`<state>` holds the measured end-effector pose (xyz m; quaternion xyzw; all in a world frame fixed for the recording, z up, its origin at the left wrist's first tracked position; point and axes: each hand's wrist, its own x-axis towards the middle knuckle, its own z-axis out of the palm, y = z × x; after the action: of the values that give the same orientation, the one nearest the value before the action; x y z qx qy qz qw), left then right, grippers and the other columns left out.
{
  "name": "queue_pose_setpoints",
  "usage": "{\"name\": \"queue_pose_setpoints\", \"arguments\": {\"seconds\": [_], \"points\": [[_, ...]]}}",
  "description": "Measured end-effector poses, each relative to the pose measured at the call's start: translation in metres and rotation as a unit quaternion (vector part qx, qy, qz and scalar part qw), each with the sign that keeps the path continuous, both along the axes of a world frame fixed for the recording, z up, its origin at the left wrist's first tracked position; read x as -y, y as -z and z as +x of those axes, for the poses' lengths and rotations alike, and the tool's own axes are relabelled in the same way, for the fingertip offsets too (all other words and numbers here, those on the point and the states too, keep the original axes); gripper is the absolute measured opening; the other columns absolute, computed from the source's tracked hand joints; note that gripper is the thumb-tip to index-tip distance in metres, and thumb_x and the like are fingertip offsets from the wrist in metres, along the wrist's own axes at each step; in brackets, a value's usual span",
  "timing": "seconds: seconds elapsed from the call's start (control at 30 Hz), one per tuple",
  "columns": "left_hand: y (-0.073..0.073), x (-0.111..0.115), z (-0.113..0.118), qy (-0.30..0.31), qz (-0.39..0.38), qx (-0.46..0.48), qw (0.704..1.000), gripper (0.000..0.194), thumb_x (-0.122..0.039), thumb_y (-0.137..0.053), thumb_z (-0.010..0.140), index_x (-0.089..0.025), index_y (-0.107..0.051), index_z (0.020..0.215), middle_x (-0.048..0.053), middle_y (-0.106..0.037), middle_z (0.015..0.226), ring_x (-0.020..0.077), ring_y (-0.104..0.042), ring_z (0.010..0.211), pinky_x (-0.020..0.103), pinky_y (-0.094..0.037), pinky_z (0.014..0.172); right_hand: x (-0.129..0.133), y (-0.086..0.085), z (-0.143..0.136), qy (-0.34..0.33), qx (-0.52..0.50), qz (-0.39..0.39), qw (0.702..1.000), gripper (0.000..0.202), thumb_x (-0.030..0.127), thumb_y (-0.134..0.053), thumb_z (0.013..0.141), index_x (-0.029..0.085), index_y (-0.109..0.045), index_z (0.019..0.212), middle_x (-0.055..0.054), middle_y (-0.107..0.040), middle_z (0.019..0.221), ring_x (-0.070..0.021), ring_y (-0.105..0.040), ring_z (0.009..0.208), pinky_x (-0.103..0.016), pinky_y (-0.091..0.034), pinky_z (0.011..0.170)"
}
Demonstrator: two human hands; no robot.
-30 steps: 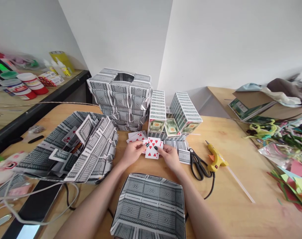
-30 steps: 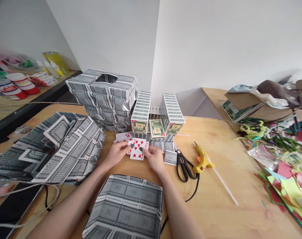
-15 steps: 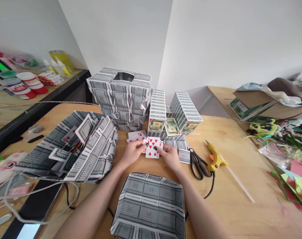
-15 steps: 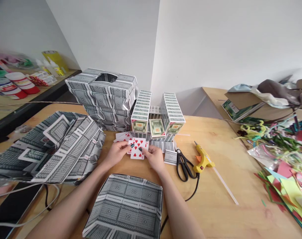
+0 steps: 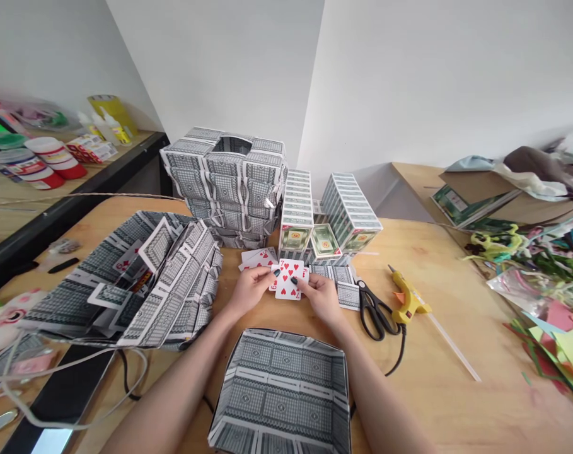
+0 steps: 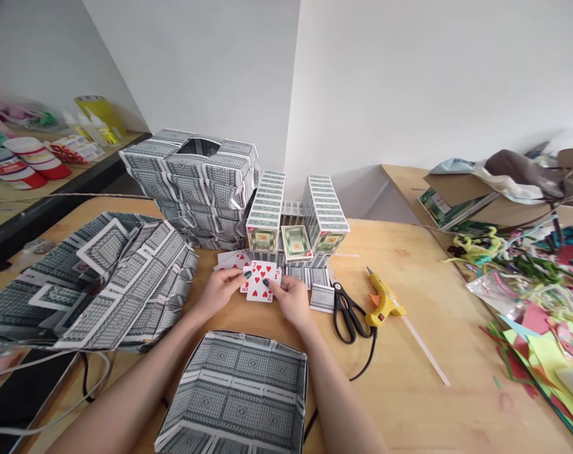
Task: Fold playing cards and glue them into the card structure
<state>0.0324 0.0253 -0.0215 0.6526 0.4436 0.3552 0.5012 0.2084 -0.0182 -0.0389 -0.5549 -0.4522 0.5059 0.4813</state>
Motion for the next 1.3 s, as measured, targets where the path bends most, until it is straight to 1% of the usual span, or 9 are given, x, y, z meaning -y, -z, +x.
{"name": "queue_pose_setpoints", "arguments": {"seconds": [0.13,0.2,0.27,0.37,0.53,0.73,1.0,1.13,1.3], "points": [[-0.002,0.0,0.0,-0.035,-0.087,0.108,0.99,0.025,-0.034,-0.056,0.071,-0.012,-0.06,0.058,0.001,-0.056,0.058,0.0119,-0.051,0.057,0.022,-0.04,0.053,0.0,0.0,0.0,0.005,0.009,0.006,1.0,0.032,0.045,-0.062,0.067,0.013,-0.058,0.062,-0.001,-0.059,0.054,-0.0103,-0.047,0.047,-0.022,-0.034,0.043],[-0.002,0.0,0.001,-0.037,-0.153,0.187,0.97,0.022,-0.032,-0.062,0.066,-0.011,-0.065,0.069,0.003,-0.062,0.065,0.0149,-0.056,0.061,0.026,-0.045,0.058,0.0,-0.003,0.0,0.011,0.009,0.01,1.0,0.032,0.044,-0.063,0.067,0.013,-0.058,0.062,0.0,-0.057,0.052,-0.0103,-0.046,0.046,-0.022,-0.034,0.043],[-0.002,0.001,0.001,-0.031,-0.205,0.254,0.945,0.024,-0.029,-0.066,0.062,-0.011,-0.068,0.079,0.006,-0.066,0.075,0.0175,-0.06,0.067,0.029,-0.048,0.063,0.0,-0.006,0.0,0.017,-0.004,0.012,1.0,0.03,0.043,-0.063,0.067,0.014,-0.059,0.062,0.0,-0.058,0.051,-0.0107,-0.047,0.046,-0.022,-0.035,0.044],[-0.002,0.002,0.002,-0.011,-0.25,0.301,0.92,0.025,-0.023,-0.069,0.061,-0.013,-0.07,0.084,0.008,-0.068,0.084,0.0176,-0.062,0.072,0.029,-0.049,0.067,0.0,-0.011,0.0,0.017,-0.045,0.016,0.999,0.027,0.041,-0.065,0.066,0.014,-0.06,0.063,0.0,-0.06,0.054,-0.0117,-0.05,0.049,-0.023,-0.038,0.048],[0.0,0.003,0.003,0.025,-0.286,0.305,0.908,0.027,-0.022,-0.07,0.063,-0.013,-0.069,0.088,0.009,-0.068,0.09,0.0182,-0.063,0.08,0.029,-0.049,0.075,0.001,-0.015,0.0,0.02,-0.068,0.03,0.997,0.027,0.039,-0.067,0.064,0.016,-0.055,0.054,0.002,-0.055,0.048,-0.0101,-0.046,0.045,-0.023,-0.037,0.047],[0.003,0.004,0.004,0.051,-0.304,0.307,0.901,0.029,-0.024,-0.07,0.065,-0.013,-0.068,0.092,0.008,-0.068,0.09,0.02,-0.063,0.086,0.033,-0.047,0.083,0.001,-0.014,0.001,0.02,-0.042,0.041,0.998,0.028,0.04,-0.066,0.064,0.016,-0.057,0.056,0.002,-0.054,0.047,-0.0104,-0.046,0.046,-0.022,-0.035,0.044],[0.003,0.004,0.004,0.061,-0.308,0.273,0.909,0.031,-0.025,-0.072,0.062,-0.012,-0.068,0.089,0.009,-0.069,0.087,0.0189,-0.063,0.082,0.032,-0.048,0.081,0.002,-0.003,0.004,0.013,-0.014,0.03,0.999,0.03,0.044,-0.064,0.066,0.014,-0.06,0.063,-0.002,-0.062,0.058,-0.0117,-0.049,0.048,-0.024,-0.038,0.047],[0.003,0.003,0.004,0.049,-0.3,0.25,0.919,0.032,-0.026,-0.073,0.061,-0.012,-0.068,0.088,0.009,-0.068,0.09,0.0177,-0.063,0.081,0.032,-0.048,0.082,0.004,-0.004,0.002,0.011,-0.001,0.024,1.0,0.032,0.047,-0.063,0.066,0.015,-0.061,0.068,-0.004,-0.065,0.063,-0.0152,-0.054,0.053,-0.026,-0.042,0.049],[0.003,0.003,0.005,0.046,-0.298,0.248,0.921,0.03,-0.024,-0.071,0.062,-0.012,-0.068,0.09,0.009,-0.069,0.089,0.0187,-0.063,0.082,0.034,-0.047,0.084,0.006,-0.006,-0.001,0.015,-0.009,0.028,0.999,0.031,0.046,-0.063,0.066,0.015,-0.061,0.069,-0.006,-0.066,0.067,-0.0173,-0.057,0.057,-0.027,-0.044,0.051]]}}
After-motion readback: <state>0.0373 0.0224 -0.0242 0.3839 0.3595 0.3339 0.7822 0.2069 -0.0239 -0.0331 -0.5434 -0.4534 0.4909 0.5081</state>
